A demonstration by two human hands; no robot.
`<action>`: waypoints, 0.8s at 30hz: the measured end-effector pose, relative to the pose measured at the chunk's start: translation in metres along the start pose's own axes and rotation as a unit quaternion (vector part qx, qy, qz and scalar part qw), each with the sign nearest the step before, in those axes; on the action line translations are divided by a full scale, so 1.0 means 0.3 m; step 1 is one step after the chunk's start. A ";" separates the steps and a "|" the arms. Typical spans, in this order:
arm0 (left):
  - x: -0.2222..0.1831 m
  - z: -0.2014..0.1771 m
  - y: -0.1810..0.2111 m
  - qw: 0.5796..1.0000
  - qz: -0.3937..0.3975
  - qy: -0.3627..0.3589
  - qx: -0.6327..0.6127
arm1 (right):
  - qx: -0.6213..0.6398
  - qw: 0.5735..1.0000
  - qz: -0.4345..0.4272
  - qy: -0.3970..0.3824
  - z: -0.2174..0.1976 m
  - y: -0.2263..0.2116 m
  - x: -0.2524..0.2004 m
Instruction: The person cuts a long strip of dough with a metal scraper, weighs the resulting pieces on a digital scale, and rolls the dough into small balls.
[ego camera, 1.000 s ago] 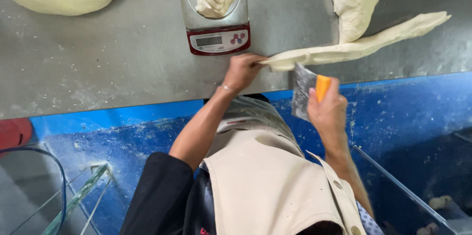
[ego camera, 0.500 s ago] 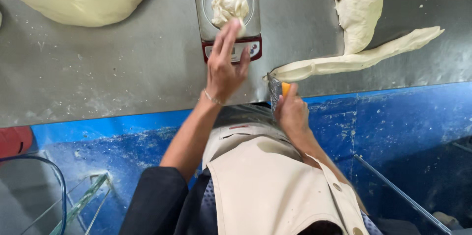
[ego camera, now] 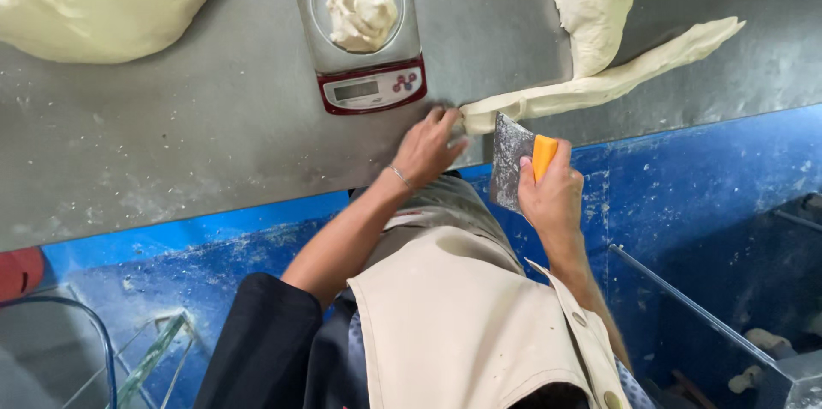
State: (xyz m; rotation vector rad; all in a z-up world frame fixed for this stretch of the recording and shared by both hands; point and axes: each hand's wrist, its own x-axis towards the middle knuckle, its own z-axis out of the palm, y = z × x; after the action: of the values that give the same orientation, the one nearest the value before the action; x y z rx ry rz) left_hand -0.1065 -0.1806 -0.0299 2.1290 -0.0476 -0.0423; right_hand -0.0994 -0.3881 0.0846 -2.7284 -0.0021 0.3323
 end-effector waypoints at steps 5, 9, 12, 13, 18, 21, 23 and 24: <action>-0.011 0.180 -0.036 0.997 -0.023 0.071 0.014 | 0.005 0.999 -0.047 -0.023 0.002 -0.066 0.027; -0.039 0.157 -0.073 0.976 -0.083 0.158 -0.126 | -0.024 0.994 -0.094 -0.044 0.046 -0.112 0.055; -0.036 0.110 -0.081 0.968 -0.142 0.158 -0.137 | -0.078 0.988 -0.124 -0.047 0.206 -0.161 0.115; -0.028 0.106 -0.077 0.965 -0.164 0.149 -0.136 | -0.083 0.988 -0.125 -0.045 0.233 -0.152 0.133; 0.016 0.003 -0.003 0.945 -0.192 0.197 -0.175 | -0.099 0.980 -0.166 -0.037 0.256 -0.096 0.066; -0.003 -0.144 0.077 0.927 -0.070 0.323 -0.178 | -0.112 0.982 -0.084 -0.128 0.204 -0.063 -0.045; 0.044 -0.283 0.043 0.915 0.031 0.393 -0.084 | -0.086 0.982 -0.064 -0.153 0.175 -0.037 -0.080; 0.068 -0.358 0.018 0.912 0.047 0.407 -0.017 | -0.078 0.982 -0.081 -0.151 0.168 -0.035 -0.076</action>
State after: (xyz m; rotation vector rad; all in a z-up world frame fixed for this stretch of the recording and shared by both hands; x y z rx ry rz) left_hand -0.0810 -0.0934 0.0313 1.9520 0.3404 0.8898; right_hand -0.1328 -0.3603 0.0488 -2.7767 -0.3448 0.7205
